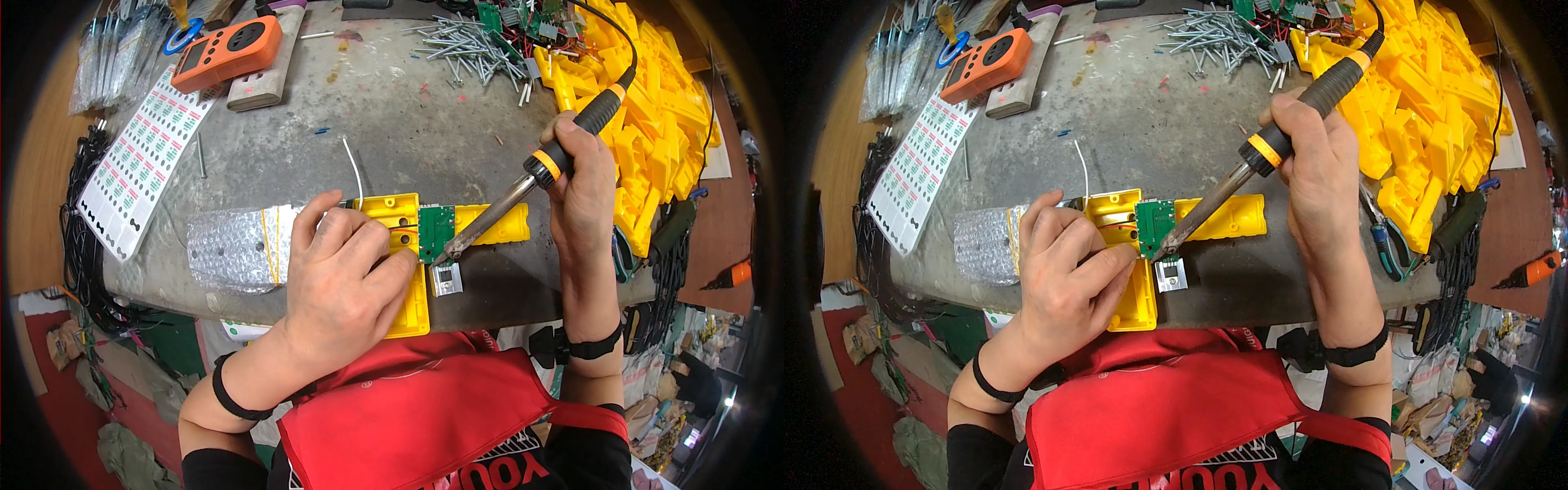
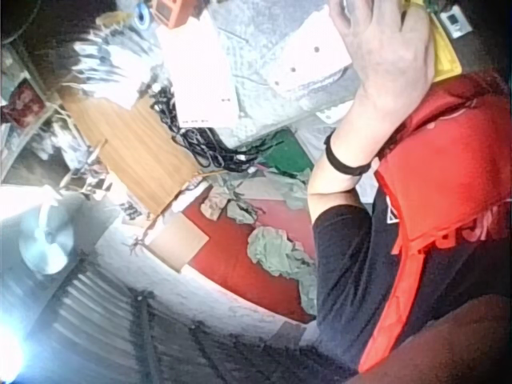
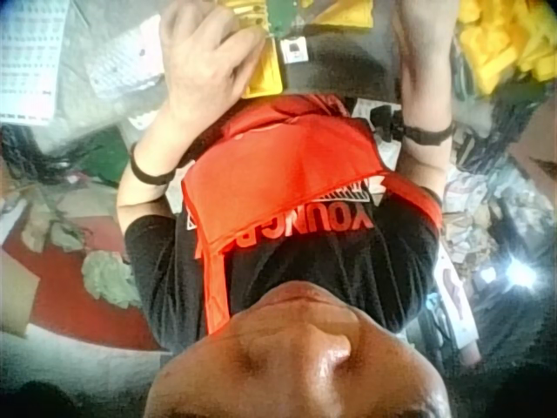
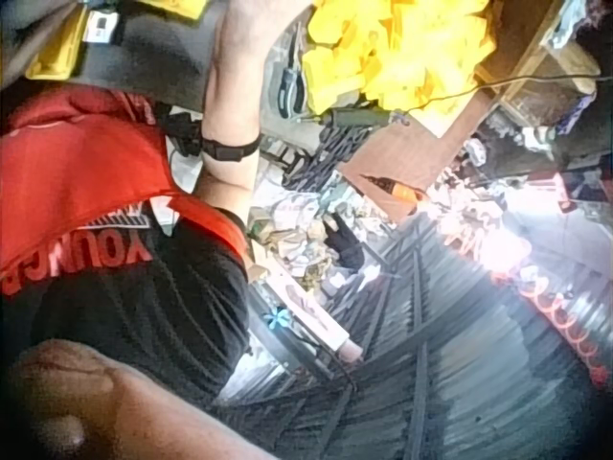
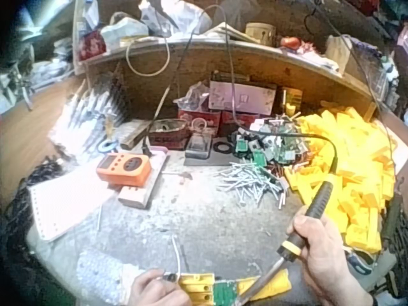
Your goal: Assembling components of a yellow handheld electronic device, including screwing housings together and soldering a wire to a PCB.
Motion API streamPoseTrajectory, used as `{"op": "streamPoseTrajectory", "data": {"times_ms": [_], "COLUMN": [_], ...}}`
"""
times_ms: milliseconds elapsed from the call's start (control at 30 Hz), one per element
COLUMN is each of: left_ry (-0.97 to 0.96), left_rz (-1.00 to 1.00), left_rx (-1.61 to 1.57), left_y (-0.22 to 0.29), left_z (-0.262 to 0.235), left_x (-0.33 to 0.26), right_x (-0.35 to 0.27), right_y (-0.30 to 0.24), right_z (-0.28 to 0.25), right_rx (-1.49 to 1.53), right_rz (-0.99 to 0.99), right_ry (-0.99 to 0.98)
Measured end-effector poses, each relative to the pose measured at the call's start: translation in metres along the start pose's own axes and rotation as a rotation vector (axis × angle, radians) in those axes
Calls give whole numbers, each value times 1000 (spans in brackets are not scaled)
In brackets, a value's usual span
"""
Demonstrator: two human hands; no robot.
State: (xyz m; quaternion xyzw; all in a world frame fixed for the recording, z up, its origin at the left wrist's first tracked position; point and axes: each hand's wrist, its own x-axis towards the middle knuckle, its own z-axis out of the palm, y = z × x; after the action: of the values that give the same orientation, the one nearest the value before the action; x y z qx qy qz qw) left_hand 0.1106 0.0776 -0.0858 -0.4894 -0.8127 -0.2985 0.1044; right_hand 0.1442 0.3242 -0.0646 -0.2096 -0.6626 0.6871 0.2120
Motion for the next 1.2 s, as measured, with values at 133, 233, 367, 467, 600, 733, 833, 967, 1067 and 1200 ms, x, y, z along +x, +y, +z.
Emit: {"op": "streamPoseTrajectory", "data": {"times_ms": [133,233,367,467,600,733,833,967,1067,1200], "left_ry": [1,2,-5,-2,-10,0,23,73,22,-1], "left_rz": [3,3,-1,4,-9,-20,-41,-264,-491,-563], "left_rx": [-1,-5,-6,-7,12,-14,-213,14,-125,-511], "left_y": [0,-1,-1,0,1,4,-4,-39,-51,-32], "left_z": [0,0,1,0,1,0,-15,-20,-14,-18], "left_x": [0,0,0,1,1,3,12,29,43,45], "right_x": [0,-1,0,-1,-1,-3,-1,-1,0,-1], "right_y": [0,1,-1,-1,1,-3,-3,-6,-6,-7], "right_z": [1,-1,2,-3,-1,-2,-2,0,0,-1], "right_rx": [17,33,20,27,59,73,61,50,49,72], "right_rz": [-4,-10,-24,-18,-20,14,15,41,44,36], "right_ry": [8,0,37,-13,41,47,89,78,57,109]}}
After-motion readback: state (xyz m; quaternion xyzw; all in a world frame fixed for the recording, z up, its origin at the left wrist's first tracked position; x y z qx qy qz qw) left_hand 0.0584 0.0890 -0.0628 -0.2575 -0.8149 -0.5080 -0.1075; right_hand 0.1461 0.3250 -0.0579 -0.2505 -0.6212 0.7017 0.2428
